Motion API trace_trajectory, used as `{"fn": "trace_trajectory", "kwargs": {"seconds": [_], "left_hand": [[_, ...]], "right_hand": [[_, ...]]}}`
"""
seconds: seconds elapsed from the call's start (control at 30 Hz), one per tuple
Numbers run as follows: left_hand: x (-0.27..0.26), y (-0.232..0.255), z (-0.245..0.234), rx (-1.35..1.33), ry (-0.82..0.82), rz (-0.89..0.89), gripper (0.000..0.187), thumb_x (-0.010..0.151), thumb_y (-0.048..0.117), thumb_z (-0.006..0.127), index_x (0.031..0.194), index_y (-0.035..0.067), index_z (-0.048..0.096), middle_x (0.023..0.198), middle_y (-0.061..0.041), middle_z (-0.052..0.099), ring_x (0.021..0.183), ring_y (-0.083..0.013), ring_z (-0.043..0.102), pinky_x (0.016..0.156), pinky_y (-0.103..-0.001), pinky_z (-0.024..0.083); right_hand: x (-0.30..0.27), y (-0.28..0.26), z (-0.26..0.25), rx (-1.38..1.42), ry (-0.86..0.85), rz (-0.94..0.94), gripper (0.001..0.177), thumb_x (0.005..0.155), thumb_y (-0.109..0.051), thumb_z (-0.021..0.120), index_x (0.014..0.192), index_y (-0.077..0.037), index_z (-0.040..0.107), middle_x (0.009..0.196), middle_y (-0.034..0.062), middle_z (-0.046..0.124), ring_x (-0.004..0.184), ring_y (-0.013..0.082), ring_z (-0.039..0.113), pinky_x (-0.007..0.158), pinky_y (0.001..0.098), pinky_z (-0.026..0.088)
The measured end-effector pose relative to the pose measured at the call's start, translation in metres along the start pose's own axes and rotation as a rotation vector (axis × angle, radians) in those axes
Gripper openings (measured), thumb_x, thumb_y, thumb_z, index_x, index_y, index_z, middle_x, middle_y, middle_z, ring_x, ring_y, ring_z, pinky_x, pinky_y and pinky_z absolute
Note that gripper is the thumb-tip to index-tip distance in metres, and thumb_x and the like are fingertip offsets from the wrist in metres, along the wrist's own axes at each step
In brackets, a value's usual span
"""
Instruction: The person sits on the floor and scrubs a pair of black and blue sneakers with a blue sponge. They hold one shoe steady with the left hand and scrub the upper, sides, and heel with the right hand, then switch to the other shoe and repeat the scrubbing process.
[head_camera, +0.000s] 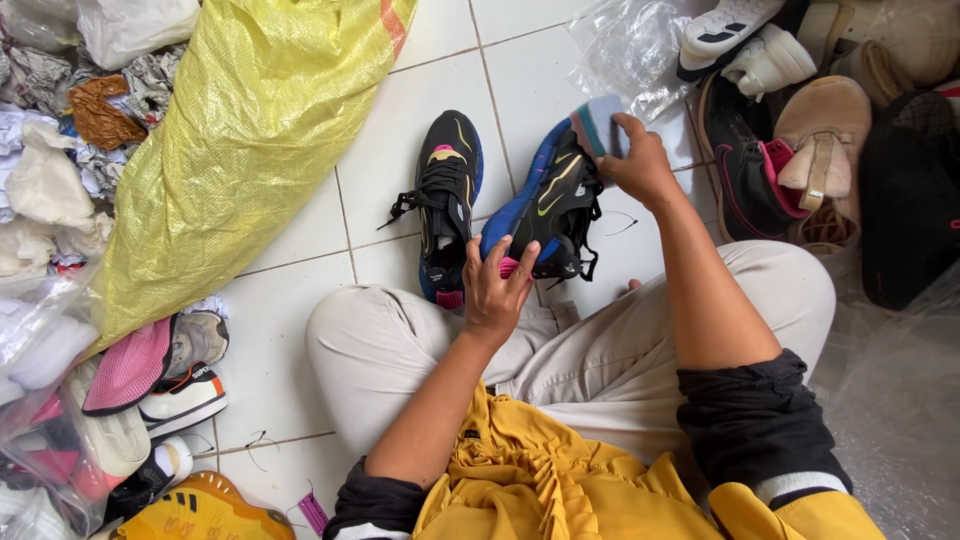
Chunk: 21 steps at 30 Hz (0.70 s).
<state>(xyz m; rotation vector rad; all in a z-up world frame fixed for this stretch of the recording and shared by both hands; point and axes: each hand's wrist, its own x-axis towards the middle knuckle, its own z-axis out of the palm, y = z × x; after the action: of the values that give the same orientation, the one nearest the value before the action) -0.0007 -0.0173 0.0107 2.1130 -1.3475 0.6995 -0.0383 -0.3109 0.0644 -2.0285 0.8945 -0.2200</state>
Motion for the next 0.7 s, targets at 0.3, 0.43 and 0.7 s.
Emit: {"fn": "trace_trajectory", "kwargs": {"seconds": [0.3, 0.43, 0.7], "left_hand": [[-0.014, -0.014, 0.008, 0.109, 0.116, 0.194, 0.058, 0.092, 0.006, 0.077, 0.137, 0.035, 0.056, 0.135, -0.008, 0.053, 0.126, -0.0486, 0.054, 0.092, -0.054, 0.056], [-0.05, -0.033, 0.04, 0.125, 0.042, 0.185, 0.038, 0.103, 0.033, 0.054, 0.14, 0.032, 0.056, 0.141, -0.009, 0.053, 0.134, -0.0406, 0.044, 0.098, -0.046, 0.049], [-0.035, -0.025, 0.025, -0.056, 0.024, 0.136, 0.073, 0.088, -0.016, 0.051, 0.156, 0.002, 0.033, 0.16, -0.025, 0.032, 0.149, -0.0515, 0.024, 0.117, -0.061, 0.027]], "right_hand": [[0.004, -0.004, 0.013, -0.269, 0.072, -0.163, 0.064, 0.096, -0.011, 0.066, 0.155, -0.016, 0.042, 0.144, 0.0334, 0.032, 0.13, 0.0551, 0.035, 0.098, 0.0644, 0.043], [0.005, -0.003, 0.02, -0.335, -0.001, -0.195, 0.066, 0.093, -0.014, 0.071, 0.155, -0.01, 0.049, 0.132, 0.0408, 0.045, 0.121, 0.0592, 0.052, 0.084, 0.0683, 0.055], [-0.058, -0.038, 0.024, -0.473, -0.193, -0.203, 0.07, 0.081, -0.016, 0.08, 0.147, -0.018, 0.055, 0.13, 0.036, 0.054, 0.113, 0.0566, 0.062, 0.081, 0.0641, 0.058]]}}
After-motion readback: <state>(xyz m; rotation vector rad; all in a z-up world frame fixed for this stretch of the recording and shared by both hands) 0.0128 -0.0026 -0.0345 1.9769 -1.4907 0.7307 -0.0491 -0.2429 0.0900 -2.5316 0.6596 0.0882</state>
